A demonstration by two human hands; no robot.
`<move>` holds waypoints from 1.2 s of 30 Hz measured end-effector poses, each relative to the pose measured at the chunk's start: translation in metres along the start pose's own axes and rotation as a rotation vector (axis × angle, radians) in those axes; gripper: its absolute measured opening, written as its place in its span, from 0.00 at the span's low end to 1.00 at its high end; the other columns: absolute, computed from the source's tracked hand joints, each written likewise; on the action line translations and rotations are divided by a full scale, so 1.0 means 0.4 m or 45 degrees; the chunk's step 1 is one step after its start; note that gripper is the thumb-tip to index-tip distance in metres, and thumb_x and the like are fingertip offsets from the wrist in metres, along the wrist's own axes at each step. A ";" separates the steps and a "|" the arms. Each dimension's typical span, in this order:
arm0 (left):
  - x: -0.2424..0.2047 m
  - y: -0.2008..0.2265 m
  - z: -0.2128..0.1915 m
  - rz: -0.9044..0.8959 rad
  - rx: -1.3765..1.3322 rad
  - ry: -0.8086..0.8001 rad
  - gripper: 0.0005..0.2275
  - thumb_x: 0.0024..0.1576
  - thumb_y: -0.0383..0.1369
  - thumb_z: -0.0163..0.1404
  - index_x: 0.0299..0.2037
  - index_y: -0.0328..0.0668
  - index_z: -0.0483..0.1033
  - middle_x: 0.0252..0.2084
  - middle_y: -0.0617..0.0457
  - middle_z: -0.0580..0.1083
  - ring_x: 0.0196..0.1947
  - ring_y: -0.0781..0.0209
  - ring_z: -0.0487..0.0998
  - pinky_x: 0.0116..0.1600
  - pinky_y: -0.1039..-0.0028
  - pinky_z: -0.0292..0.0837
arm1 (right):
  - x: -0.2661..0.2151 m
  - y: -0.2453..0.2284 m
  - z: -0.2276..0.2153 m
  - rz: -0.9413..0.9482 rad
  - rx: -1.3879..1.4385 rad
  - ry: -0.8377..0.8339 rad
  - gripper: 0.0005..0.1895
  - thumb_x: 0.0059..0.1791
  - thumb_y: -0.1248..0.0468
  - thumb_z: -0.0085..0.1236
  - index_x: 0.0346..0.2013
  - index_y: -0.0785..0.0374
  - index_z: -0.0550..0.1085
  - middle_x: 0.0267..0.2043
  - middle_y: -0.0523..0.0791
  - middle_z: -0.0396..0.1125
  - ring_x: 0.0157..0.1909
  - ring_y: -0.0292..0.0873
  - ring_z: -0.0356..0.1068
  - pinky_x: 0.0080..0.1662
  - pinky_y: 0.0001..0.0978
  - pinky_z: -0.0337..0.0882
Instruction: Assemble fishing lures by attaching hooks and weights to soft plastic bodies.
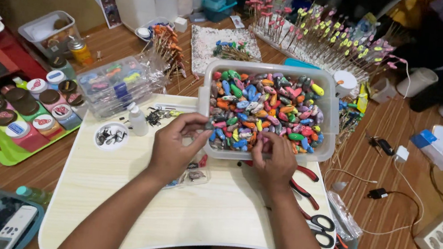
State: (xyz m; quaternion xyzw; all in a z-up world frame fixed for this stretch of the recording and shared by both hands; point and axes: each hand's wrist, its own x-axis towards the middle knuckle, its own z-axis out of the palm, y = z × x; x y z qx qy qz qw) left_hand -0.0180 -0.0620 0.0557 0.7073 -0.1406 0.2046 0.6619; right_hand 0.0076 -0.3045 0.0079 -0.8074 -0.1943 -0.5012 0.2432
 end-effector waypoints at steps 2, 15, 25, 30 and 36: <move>-0.014 -0.026 -0.047 -0.011 -0.005 0.018 0.13 0.55 0.23 0.60 0.50 0.33 0.77 0.48 0.44 0.79 0.43 0.56 0.85 0.45 0.76 0.80 | -0.003 0.012 0.010 0.010 -0.009 -0.002 0.08 0.48 0.66 0.61 0.42 0.58 0.77 0.27 0.43 0.67 0.30 0.48 0.70 0.39 0.37 0.71; -0.018 -0.107 -0.174 0.075 0.042 0.132 0.10 0.56 0.25 0.61 0.47 0.35 0.80 0.46 0.46 0.80 0.41 0.60 0.84 0.47 0.74 0.80 | 0.050 0.049 0.028 -0.008 -0.051 -0.107 0.11 0.48 0.72 0.65 0.44 0.62 0.78 0.25 0.45 0.66 0.31 0.51 0.70 0.39 0.40 0.71; -0.026 -0.099 -0.163 0.054 -0.062 0.040 0.13 0.55 0.26 0.62 0.50 0.38 0.80 0.45 0.43 0.80 0.43 0.53 0.85 0.49 0.69 0.81 | 0.072 0.070 0.042 0.020 0.058 -0.051 0.16 0.48 0.71 0.70 0.49 0.63 0.77 0.25 0.47 0.66 0.29 0.53 0.69 0.38 0.43 0.72; -0.040 -0.062 -0.152 -0.078 -0.323 -0.178 0.23 0.53 0.29 0.65 0.58 0.36 0.73 0.44 0.42 0.82 0.43 0.60 0.84 0.50 0.72 0.80 | 0.098 -0.031 0.011 -0.293 0.086 -0.009 0.14 0.51 0.60 0.71 0.47 0.65 0.80 0.32 0.45 0.70 0.34 0.51 0.69 0.46 0.43 0.71; -0.060 -0.063 -0.143 -0.157 -0.261 -0.474 0.29 0.54 0.34 0.64 0.65 0.43 0.66 0.45 0.44 0.82 0.43 0.62 0.84 0.51 0.73 0.81 | 0.037 -0.201 0.049 -0.248 0.723 -0.479 0.19 0.45 0.66 0.70 0.50 0.65 0.80 0.37 0.48 0.75 0.32 0.49 0.73 0.40 0.40 0.74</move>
